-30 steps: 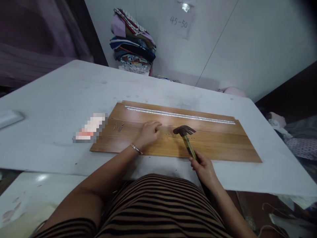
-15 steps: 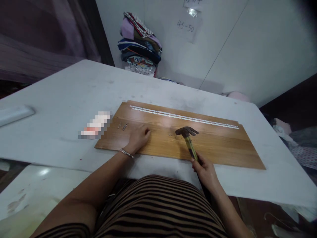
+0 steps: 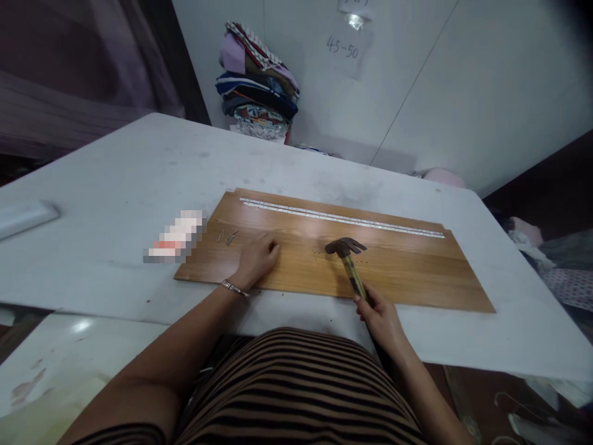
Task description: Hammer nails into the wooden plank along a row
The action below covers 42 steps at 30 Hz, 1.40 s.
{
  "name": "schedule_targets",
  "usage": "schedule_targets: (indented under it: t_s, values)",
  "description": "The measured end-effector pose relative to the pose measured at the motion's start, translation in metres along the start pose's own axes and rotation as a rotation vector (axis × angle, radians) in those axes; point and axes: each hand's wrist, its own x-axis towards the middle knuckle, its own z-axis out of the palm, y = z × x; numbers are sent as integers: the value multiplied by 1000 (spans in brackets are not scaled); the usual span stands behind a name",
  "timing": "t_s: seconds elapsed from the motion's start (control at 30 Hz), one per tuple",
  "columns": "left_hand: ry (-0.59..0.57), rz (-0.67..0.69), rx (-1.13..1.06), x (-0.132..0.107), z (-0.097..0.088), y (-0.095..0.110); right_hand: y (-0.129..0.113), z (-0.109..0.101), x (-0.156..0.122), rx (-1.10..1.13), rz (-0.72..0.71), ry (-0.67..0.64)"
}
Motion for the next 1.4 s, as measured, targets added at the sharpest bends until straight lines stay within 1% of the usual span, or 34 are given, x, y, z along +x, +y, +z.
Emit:
schedule_targets:
  t_s: [0.4,0.73,1.13,1.4]
  values:
    - [0,6,-22,0,-1,-1,2,1,1,-6,18,-8]
    - [2,18,-18,1,0,-1,0,-6,3,6,9,-5]
    - [2,6,-33,1,0,-2,1,1,4,9,8,-26]
    - [0,12,-40,1,-1,-1,1,-1,2,11,23,-30]
